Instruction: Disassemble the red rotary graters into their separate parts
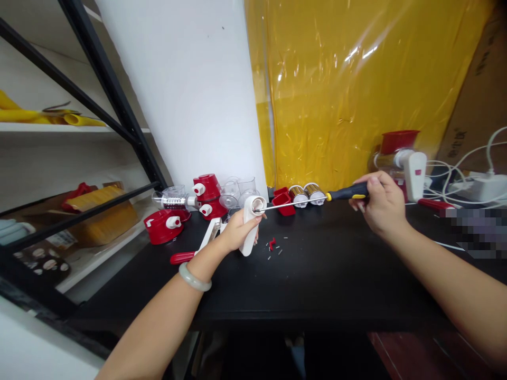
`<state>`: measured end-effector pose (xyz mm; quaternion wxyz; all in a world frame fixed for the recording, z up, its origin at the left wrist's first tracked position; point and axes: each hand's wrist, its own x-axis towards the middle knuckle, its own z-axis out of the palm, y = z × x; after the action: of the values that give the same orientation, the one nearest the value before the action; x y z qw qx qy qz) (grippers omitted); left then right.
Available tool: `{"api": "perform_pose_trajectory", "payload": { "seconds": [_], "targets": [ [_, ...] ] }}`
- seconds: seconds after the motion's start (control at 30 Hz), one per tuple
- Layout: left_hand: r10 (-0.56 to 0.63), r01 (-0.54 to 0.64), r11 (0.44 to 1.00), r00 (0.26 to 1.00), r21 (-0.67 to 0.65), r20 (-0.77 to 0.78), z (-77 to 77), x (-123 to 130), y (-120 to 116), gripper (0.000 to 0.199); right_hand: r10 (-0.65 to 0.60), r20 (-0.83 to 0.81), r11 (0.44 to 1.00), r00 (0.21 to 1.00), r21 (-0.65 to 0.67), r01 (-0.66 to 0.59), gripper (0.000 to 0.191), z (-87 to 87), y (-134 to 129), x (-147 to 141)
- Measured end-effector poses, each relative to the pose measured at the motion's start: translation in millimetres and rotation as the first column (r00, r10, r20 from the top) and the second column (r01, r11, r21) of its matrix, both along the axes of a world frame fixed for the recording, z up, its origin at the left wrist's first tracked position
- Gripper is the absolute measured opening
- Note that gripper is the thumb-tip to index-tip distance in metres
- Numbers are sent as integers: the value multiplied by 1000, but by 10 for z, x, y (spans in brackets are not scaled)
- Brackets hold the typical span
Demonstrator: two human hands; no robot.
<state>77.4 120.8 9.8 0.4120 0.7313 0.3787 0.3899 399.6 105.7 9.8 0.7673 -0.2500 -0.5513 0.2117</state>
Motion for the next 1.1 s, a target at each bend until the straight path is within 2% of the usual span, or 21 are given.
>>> {"api": "perform_pose_trajectory", "payload": {
  "seconds": [0.17,0.4,0.53,0.67,0.77,0.93,1.1],
  "targets": [
    [63,-47,977,995,208,-71,-29,-26,37,30,25,-31,1000,999,-2,-25,24,-3,14,9],
    [212,-114,889,961,444,-179,25,11,-1,32,55,-41,998,998,12,-54,24,5,8,-4],
    [313,-196,819,940,539,-134,24,24,-16,27,83,-40,996,996,13,-83,24,8,-5,-26],
    [320,-210,760,944,615,-73,14,20,-3,25,93,-31,996,995,8,-93,24,-4,-11,-51],
    [324,-220,738,945,638,-49,-7,22,16,25,85,-23,996,996,-7,-85,24,-15,-12,-65],
    [353,-270,752,935,601,-22,-39,27,39,28,81,-23,997,996,5,-81,23,-18,-7,-70],
    [369,-293,738,930,608,1,-42,18,55,28,77,-47,997,996,17,-76,23,-13,5,-50]
  ]
}}
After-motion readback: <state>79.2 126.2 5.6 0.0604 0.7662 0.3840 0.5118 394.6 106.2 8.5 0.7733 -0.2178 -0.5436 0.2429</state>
